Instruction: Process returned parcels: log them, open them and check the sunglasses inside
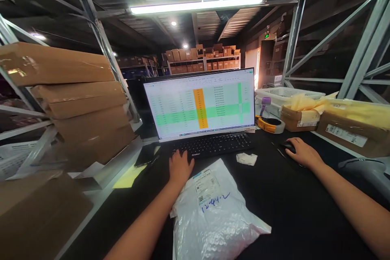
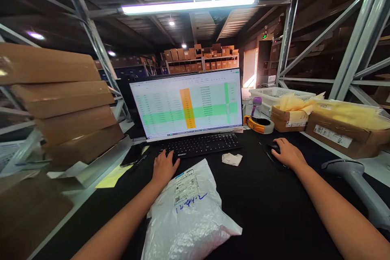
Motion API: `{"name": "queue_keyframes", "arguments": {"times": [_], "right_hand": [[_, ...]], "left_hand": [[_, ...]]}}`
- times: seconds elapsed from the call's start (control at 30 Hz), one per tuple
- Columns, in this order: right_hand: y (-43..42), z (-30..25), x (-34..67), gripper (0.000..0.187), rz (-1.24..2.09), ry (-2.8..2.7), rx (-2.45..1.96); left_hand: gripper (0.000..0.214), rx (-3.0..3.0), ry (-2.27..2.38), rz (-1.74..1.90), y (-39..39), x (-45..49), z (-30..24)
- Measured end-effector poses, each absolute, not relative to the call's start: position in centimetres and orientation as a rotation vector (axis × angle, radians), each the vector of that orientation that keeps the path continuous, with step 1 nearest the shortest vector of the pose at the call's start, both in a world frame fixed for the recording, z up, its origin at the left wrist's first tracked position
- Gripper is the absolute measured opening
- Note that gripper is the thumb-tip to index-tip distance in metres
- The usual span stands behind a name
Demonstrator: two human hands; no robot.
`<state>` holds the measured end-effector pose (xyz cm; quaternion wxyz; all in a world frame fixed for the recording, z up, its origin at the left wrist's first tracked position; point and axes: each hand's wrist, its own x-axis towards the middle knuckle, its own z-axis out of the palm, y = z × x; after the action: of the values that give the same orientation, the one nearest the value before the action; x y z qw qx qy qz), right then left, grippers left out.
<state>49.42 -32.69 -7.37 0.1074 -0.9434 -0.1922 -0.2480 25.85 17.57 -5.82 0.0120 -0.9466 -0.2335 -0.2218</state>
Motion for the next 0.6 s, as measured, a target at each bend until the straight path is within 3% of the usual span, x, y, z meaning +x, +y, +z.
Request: {"name": "queue_keyframes", "arguments": {"times": [0.6], "right_hand": [[-34.0, -8.4, 51.5, 0.055, -0.512, -0.56, -2.711]], "left_hand": [[0.052, -3.031, -0.783, -0.64, 16.6, 24.8, -5.0]]}}
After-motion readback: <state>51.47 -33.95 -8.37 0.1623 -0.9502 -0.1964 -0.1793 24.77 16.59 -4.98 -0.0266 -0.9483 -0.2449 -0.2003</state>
